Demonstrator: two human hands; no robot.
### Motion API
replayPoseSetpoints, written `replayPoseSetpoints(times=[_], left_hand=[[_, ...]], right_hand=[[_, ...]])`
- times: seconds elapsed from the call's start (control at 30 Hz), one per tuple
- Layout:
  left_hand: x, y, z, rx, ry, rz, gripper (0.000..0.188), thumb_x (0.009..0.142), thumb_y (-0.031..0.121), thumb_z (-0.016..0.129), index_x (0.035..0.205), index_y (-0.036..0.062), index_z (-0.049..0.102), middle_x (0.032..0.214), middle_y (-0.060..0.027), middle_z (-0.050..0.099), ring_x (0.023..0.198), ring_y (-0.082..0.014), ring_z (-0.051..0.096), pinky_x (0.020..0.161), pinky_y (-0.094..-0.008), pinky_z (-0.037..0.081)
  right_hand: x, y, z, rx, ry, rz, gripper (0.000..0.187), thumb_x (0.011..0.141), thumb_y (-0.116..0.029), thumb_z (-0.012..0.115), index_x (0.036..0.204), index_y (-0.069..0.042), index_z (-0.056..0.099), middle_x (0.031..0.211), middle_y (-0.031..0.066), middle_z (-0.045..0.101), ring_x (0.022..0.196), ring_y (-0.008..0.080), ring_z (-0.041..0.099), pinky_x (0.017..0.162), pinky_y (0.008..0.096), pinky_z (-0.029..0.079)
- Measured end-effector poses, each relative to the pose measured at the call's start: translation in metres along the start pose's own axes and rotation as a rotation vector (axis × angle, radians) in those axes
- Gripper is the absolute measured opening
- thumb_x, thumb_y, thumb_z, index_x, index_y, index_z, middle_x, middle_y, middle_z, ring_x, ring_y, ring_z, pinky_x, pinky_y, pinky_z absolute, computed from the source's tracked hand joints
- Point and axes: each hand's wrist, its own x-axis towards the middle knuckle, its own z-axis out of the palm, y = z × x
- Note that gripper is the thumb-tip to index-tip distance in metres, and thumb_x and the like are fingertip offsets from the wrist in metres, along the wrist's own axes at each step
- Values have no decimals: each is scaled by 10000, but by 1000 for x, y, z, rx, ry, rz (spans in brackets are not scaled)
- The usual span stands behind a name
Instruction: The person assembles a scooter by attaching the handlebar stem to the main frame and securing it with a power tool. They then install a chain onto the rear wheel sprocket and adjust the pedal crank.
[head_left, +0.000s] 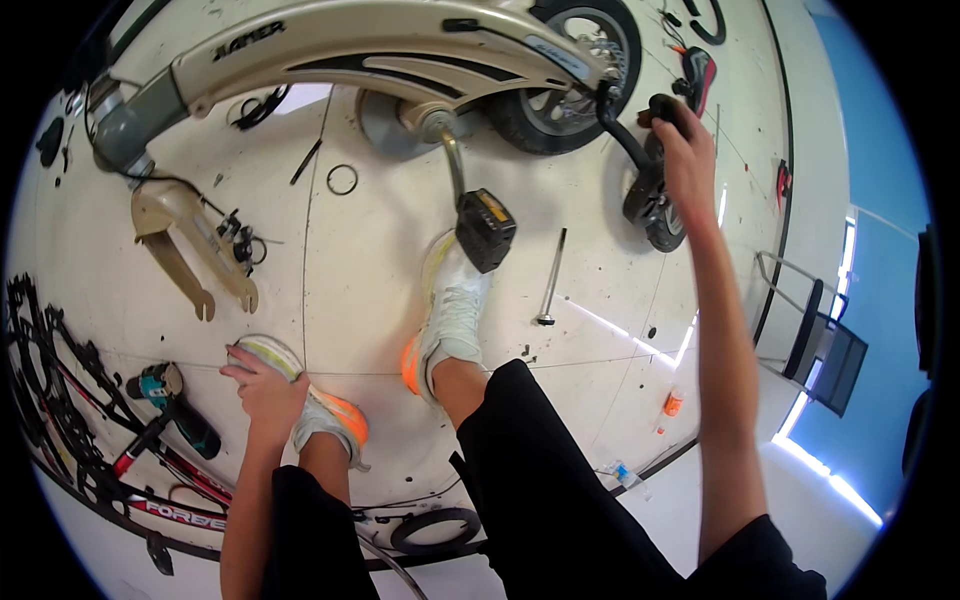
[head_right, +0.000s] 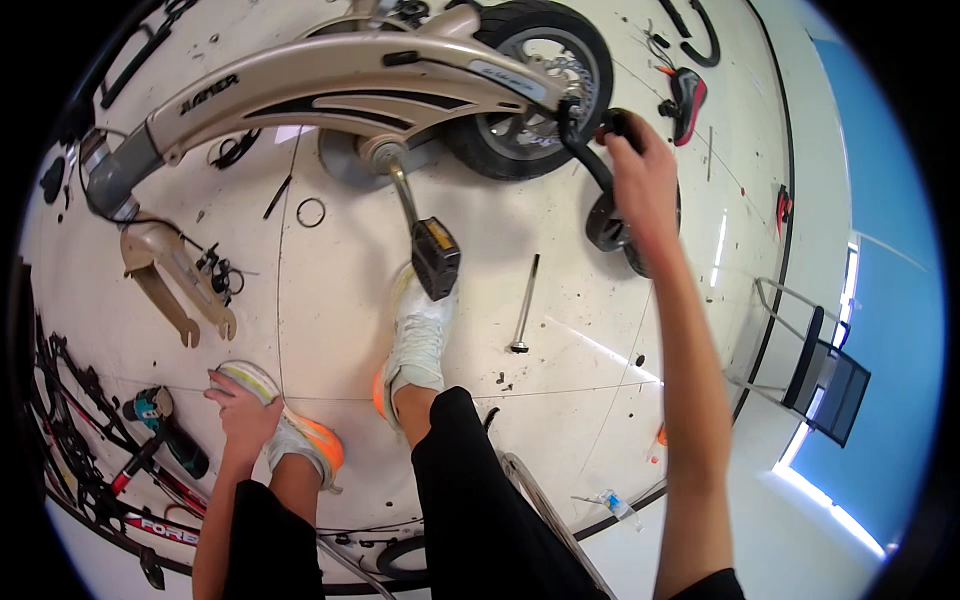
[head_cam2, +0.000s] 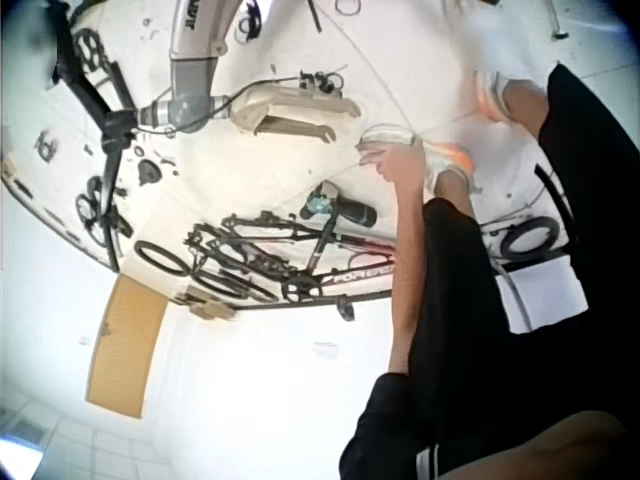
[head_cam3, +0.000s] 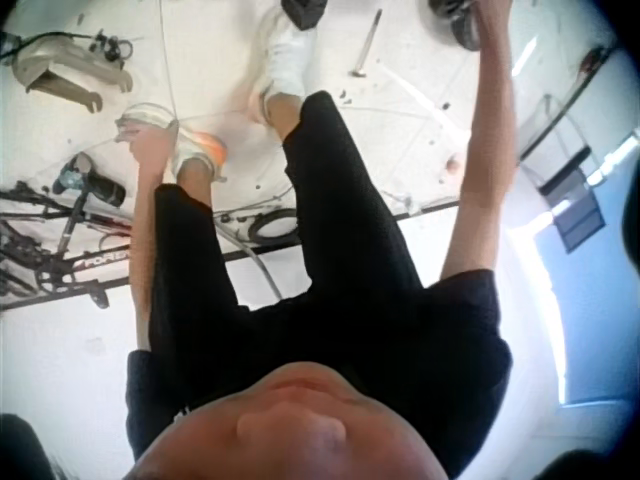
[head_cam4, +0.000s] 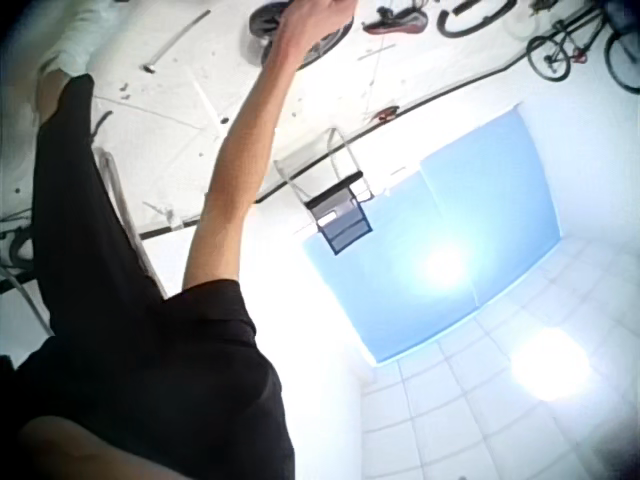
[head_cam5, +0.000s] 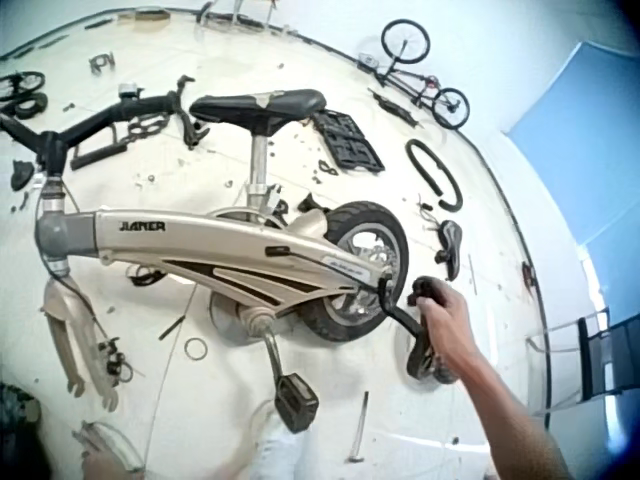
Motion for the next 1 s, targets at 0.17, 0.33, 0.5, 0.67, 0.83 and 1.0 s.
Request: replayPoseSetpoints(times=[0.17,0.33,0.5,0.67,0.83,1.0], left_hand=[[3,2,3,60,8,14,1243,690,381,760,1383,-128,-137,1282,-534,120,923,-576,540,849,-452,488],[5,-10,15,96,80,43,1229,685,423,750,1395,-136,-83,1329,-479,130,862,-456,578,770,-391,521],[4,-6,10,102,57,12,1213,695,412,742,1395,-136,-83,1332,-482,114,872,-449,565,779,-392,515],[6,-10,18,137,74,15,1204,706,409,734,1392,-142,-87,1332,-484,110,871,-442,566,770,-388,517],[6,-8,12,140,54,22,1206,707,422,731,1390,-149,-82,1328,-485,118,834,-430,584,729,-380,528],[11,-3,8,231,-30,-24,1212,704,465,717,1390,-158,-64,1324,-474,142,776,-406,602,657,-365,537]], right_hand=[[66,62,-14,-457,-328,-111,289,864,-93,549,1125,27,577,1014,159,663,935,258,623,834,333,459],[68,72,1,-500,-350,-117,228,861,-89,543,1042,51,544,951,242,643,903,383,612,795,382,462],[60,64,15,-565,-362,-82,221,887,-127,545,1025,45,517,870,265,629,860,424,604,745,420,465],[58,58,21,-748,-383,-128,277,906,-189,546,1029,52,490,823,290,615,817,469,581,708,493,445],[56,58,24,-866,-378,-199,272,908,-190,537,1021,53,487,820,296,610,810,474,578,706,527,427],[64,63,25,-811,-346,-191,279,888,-200,551,983,60,510,802,290,610,808,470,579,707,519,433]])
